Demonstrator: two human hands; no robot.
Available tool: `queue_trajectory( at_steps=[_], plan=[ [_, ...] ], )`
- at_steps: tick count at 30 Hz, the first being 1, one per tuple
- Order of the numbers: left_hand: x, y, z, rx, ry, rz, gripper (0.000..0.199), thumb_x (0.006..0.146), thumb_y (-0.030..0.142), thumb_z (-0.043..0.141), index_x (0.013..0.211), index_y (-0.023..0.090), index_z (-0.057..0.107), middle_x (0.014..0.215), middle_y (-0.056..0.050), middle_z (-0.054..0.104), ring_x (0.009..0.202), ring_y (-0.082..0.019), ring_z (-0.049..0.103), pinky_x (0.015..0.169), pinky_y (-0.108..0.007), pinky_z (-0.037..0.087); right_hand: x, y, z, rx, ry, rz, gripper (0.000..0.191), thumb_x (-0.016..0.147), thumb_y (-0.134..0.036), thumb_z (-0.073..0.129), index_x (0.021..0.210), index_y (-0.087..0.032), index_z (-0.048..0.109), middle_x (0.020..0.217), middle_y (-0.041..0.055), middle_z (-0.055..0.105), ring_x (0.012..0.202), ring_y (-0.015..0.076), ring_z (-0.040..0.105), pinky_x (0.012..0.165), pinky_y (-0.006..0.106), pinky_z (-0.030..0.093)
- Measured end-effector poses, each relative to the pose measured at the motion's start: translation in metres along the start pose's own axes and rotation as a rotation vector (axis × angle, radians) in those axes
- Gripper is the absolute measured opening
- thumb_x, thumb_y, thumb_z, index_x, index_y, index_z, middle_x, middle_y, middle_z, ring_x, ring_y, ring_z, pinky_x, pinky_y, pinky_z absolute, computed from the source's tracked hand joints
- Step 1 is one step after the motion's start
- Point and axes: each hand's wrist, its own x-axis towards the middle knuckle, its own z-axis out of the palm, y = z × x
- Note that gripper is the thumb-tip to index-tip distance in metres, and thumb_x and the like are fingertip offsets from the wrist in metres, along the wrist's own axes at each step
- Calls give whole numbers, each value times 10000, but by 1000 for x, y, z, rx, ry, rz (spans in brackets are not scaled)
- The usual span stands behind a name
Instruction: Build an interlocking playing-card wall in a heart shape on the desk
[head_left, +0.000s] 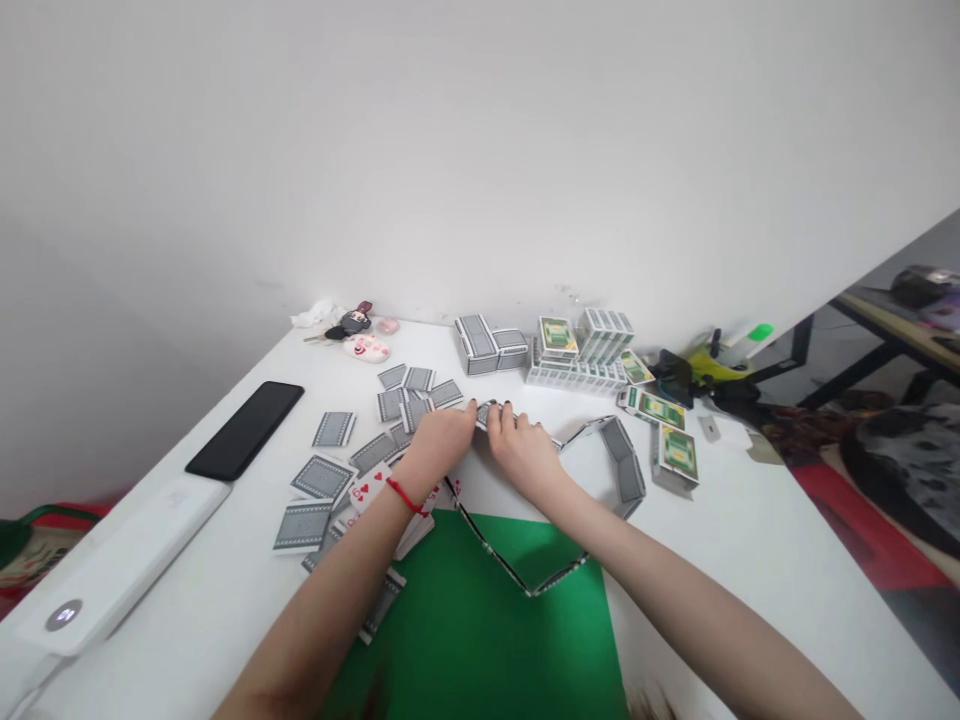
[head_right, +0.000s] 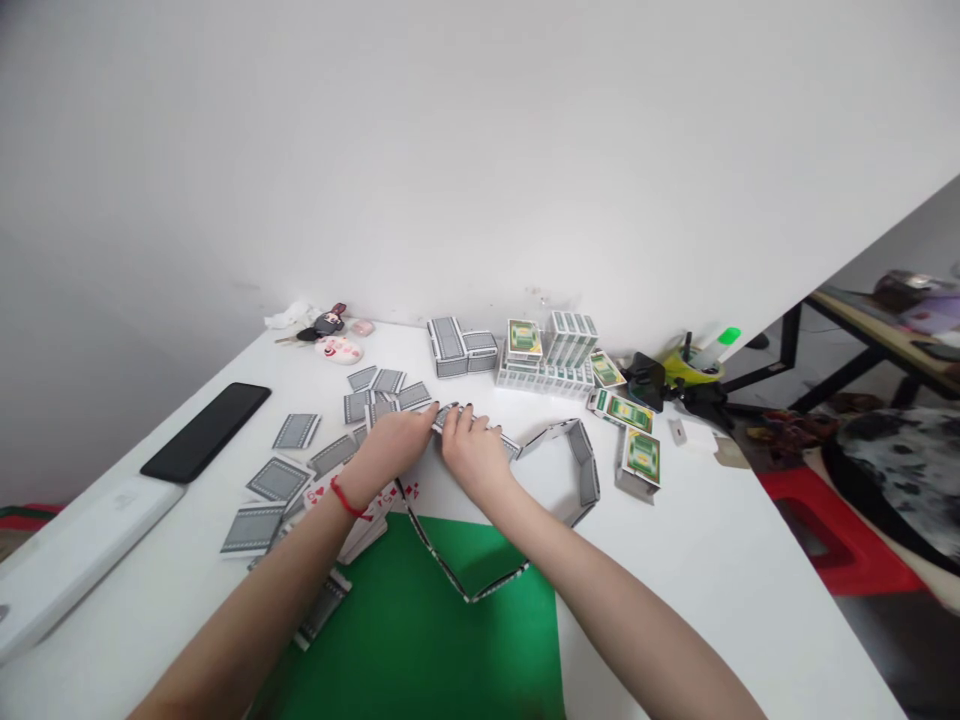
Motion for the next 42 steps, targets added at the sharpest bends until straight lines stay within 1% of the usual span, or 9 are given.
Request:
queue_trajectory(
  at_steps=[5,9,11,14,18,23,29,35,42],
  plan=[
    [-2,-33,-12,-639,-146,263,494,833,237,470,1323,240,406,1248,-32,563,1056,-173,568,917,-271,420,-3,2,6,33,17,-14,421,868,-83,295,1274,-53,403,1232,263,506,921,277,594,678,421,511],
    [1,-59,-4,-1014,-221,207,395,804,345,519,1161,190,590,1235,-41,571,1114,-195,533,960,-297,396,-5,2,6,123,42,-14,445,922,-277,295,1278,-32,397,1236,265,502,1001,304,551,738,438,489],
    [4,-63,4,-1093,-218,162,401,772,336,566,1136,172,607,1193,-62,602,1084,-206,550,943,-317,409,-5,4,7,193,73,-13,524,919,-389,295,1273,-19,406,1237,260,505,1061,312,516,799,442,467],
    [6,-61,13,-1164,-205,138,451,745,305,602,1178,179,575,1148,-73,626,995,-198,578,865,-318,449,-7,11,12,296,124,-44,489,924,-373,294,1262,-50,438,1242,220,523,1112,284,492,872,421,437],
    [5,-56,18,-1305,-244,198,648,724,260,630,1327,260,394,1309,-94,486,775,-112,566,675,-257,479,-8,28,22,431,207,-185,457,910,-386,344,1222,-89,497,1234,177,548,1103,273,509,893,425,436],
    [3,-49,22,-1332,-381,213,757,692,249,674,1363,268,325,1161,-103,559,556,-45,484,535,-217,451,-6,48,28,652,266,-384,452,863,-390,460,1221,-118,505,1202,154,580,1119,253,524,931,424,431],
    [0,-37,18,-1274,-267,223,701,654,270,697,1299,274,422,1254,-100,481,592,-50,488,545,-228,459,-9,58,24,878,249,-399,444,808,-368,559,1204,-169,536,1156,129,612,1104,239,543,936,419,446],
    [-2,-34,21,-1111,-217,174,660,674,340,682,1280,199,462,740,4,594,556,-78,497,565,-222,432,-13,60,23,970,249,-359,394,792,-364,585,1154,-209,589,1123,112,635,1075,239,569,920,422,463],
    [-6,-32,21,-1109,-199,157,632,685,378,669,1258,195,474,693,18,554,537,-80,492,559,-225,431,-14,59,20,958,223,-338,346,791,-372,584,1090,-206,634,1134,117,631,1071,227,577,922,397,463]
  ],
)
